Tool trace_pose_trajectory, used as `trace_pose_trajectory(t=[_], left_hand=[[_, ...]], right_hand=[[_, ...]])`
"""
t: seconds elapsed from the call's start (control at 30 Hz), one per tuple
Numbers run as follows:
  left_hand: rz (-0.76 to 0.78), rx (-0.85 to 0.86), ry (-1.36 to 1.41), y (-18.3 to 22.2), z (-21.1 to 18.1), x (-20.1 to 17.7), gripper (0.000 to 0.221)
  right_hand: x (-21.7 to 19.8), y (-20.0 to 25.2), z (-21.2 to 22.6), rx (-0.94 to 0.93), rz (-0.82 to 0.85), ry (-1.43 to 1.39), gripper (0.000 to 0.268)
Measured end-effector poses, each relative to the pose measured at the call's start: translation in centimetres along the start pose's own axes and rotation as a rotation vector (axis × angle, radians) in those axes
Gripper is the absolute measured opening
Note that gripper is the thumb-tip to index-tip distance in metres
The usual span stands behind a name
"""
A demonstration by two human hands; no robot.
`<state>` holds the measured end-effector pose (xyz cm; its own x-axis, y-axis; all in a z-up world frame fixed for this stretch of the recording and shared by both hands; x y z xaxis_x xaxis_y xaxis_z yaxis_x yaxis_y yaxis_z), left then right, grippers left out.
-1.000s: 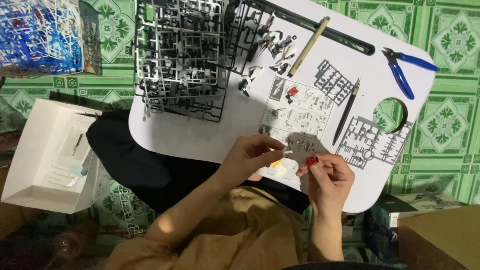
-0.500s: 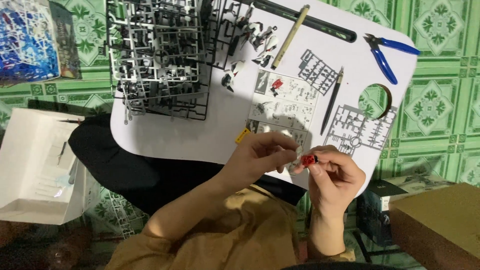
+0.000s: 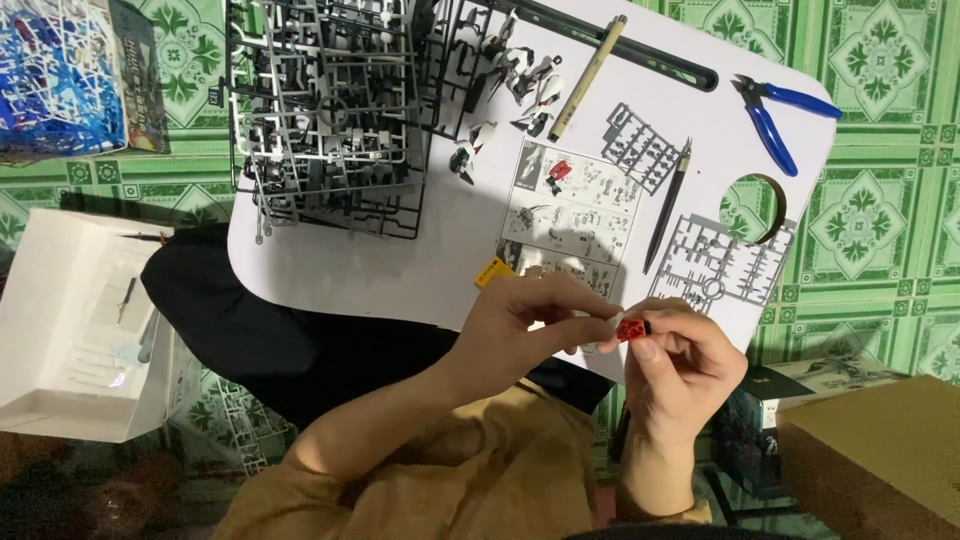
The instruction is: Assembling a plastic model kit by identifying parts from runners and snapping them together according to instructions.
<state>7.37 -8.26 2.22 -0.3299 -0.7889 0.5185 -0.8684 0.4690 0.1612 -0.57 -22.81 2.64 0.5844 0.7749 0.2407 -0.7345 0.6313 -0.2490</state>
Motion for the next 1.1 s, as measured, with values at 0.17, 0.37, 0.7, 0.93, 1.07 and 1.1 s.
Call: trace_pose_trajectory(t=[0.17,0.37,0.7,0.93,1.07,1.1], left_hand=[[0.006,0.017,0.016,0.1,-0.4,0.3,0.014],[0.037,-0.096,0.087,0.2,-0.1,0.4,0.011],[0.058,-0.020,0.009,0.6,-1.7,1.2,0.010],[0.037,-0.011,-0.082,0.8,-1.9,1.0,0.012],[0.089,0.074,-0.154,0.9,-2.8,1.1,0.015],[0.103,0.103,-0.146,0.9,-3.1,1.2,0.016]], right_hand=[[-0.3,0.0,0.4,-0.042,0.005,0.047,0.021],[1.5,0.2,3.3,-0.093,0.098,0.303,0.016],[3.6,-0.1,6.0,-0.170,0.095,0.503,0.011],[3.3,0.0,6.0,-0.178,0.122,0.478,0.011],[3.5,0.0,6.2,-0.191,0.155,0.480,0.011],[3.7,0.0,6.3,-0.193,0.168,0.494,0.010]])
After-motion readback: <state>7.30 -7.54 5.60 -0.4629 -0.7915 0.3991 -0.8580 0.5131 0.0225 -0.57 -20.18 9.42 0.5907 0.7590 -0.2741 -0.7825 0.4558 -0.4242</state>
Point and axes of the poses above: each hand's wrist, its own y-axis away from the middle knuckle, its own x-axis out of the palm, z = x × y, the point moved 9 cm from there along -y, towards the middle knuckle, and after that the axes turned 7 degrees about -z, right-handed, at the moved point
